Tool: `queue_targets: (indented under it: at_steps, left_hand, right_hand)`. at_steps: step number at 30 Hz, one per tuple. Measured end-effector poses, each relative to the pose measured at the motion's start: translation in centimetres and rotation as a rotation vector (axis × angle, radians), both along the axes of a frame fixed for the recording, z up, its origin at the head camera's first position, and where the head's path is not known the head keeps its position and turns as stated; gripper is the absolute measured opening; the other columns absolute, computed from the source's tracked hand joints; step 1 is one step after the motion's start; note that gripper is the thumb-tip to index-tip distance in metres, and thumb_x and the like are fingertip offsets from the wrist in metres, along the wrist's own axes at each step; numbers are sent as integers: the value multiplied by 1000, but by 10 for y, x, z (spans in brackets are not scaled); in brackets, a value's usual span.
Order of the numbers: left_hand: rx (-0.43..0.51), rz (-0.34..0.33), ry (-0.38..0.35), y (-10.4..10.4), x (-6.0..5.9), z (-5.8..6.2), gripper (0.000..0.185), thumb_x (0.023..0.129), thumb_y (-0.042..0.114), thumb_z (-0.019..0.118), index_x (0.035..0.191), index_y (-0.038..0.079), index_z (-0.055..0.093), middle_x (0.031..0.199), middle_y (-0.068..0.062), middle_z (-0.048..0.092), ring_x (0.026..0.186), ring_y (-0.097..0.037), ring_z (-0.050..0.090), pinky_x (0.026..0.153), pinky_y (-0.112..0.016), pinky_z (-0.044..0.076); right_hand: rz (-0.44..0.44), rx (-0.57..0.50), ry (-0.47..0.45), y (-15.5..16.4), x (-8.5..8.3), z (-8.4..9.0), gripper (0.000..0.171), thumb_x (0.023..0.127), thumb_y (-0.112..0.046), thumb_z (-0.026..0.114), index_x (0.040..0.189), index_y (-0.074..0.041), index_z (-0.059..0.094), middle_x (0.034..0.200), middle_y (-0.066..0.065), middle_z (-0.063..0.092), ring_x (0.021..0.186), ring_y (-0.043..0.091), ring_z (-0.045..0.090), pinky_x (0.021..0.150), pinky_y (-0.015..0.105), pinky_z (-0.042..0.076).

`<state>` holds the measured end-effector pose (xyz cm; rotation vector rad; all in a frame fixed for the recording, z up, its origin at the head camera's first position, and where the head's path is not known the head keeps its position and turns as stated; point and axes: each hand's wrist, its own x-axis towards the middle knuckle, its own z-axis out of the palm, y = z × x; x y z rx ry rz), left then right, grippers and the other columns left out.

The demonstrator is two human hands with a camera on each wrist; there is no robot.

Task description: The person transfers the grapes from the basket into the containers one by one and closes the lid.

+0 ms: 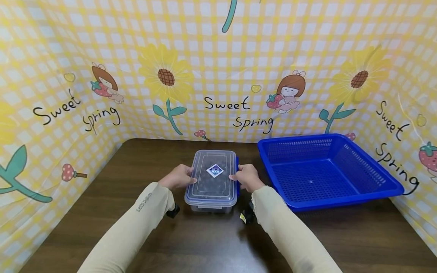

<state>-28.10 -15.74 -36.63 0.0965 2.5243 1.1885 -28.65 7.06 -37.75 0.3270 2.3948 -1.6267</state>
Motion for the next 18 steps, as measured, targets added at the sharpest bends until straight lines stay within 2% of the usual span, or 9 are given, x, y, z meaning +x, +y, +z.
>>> queue_targets:
  at_steps: [3, 5, 6, 8, 9, 10, 12, 13, 18]
  left_hand:
    - [-29, -6, 9, 0, 0, 1, 46, 92, 0, 60, 133, -15, 44, 141, -24, 42, 94, -16, 62, 82, -34, 54]
    - [-52, -14, 16, 1, -2, 2, 47, 92, 0, 60, 133, -15, 44, 145, -24, 36, 99, -16, 60, 86, -35, 52]
    - [-62, -17, 20, 1, -2, 2, 47, 92, 1, 61, 133, -15, 45, 146, -23, 34, 103, -17, 58, 88, -36, 51]
    - [-64, -20, 23, 1, -2, 2, 44, 92, 1, 61, 130, -15, 48, 145, -24, 34, 107, -18, 57, 90, -36, 50]
    - [-65, -22, 24, 1, -1, 1, 41, 92, 2, 61, 128, -15, 51, 145, -24, 35, 107, -18, 57, 91, -36, 49]
    - [-66, -25, 27, 0, -1, 0, 40, 91, 2, 62, 127, -14, 52, 144, -24, 35, 107, -17, 57, 92, -37, 49]
    - [-64, -33, 35, -1, 1, 0, 35, 91, 2, 62, 121, -14, 57, 143, -25, 36, 101, -17, 59, 91, -35, 49]
    - [-66, -41, 39, -1, 1, 0, 34, 91, 2, 63, 120, -14, 58, 143, -26, 36, 96, -17, 60, 89, -34, 49]
    - [-91, -57, 44, -3, -2, 1, 40, 92, 5, 63, 126, -13, 53, 142, -26, 37, 91, -17, 59, 90, -34, 47]
  right_hand:
    - [13, 20, 2, 0, -1, 0, 60, 86, -3, 70, 140, 3, 45, 137, 21, 51, 111, 36, 60, 83, 47, 51]
    - [24, 72, 27, -1, -2, 2, 58, 85, -4, 70, 138, 4, 47, 136, 21, 52, 105, 34, 64, 79, 45, 54]
    - [34, 115, 42, -1, -2, 3, 53, 85, -4, 71, 134, 5, 52, 126, 21, 60, 95, 31, 67, 74, 41, 56]
    - [58, 207, 63, -3, -3, 4, 27, 84, -6, 71, 108, 6, 67, 92, 17, 68, 69, 24, 67, 58, 33, 56]
    - [67, 252, 71, -4, -3, 4, 14, 83, -7, 71, 91, 4, 69, 75, 13, 65, 57, 20, 61, 49, 29, 53]
    - [72, 292, 76, -5, -3, 4, 12, 83, -7, 71, 75, 1, 65, 61, 8, 56, 47, 17, 53, 42, 26, 46]
    - [80, 336, 72, -6, -2, 5, 34, 82, -8, 71, 56, -7, 49, 47, 2, 36, 37, 15, 38, 36, 24, 34]
    - [82, 339, 69, -6, -2, 5, 42, 83, -7, 70, 52, -9, 41, 46, 1, 33, 36, 14, 35, 35, 23, 32]
    - [83, 343, 77, -7, -2, 9, 45, 83, -7, 70, 51, -10, 39, 46, 1, 34, 36, 14, 36, 36, 23, 33]
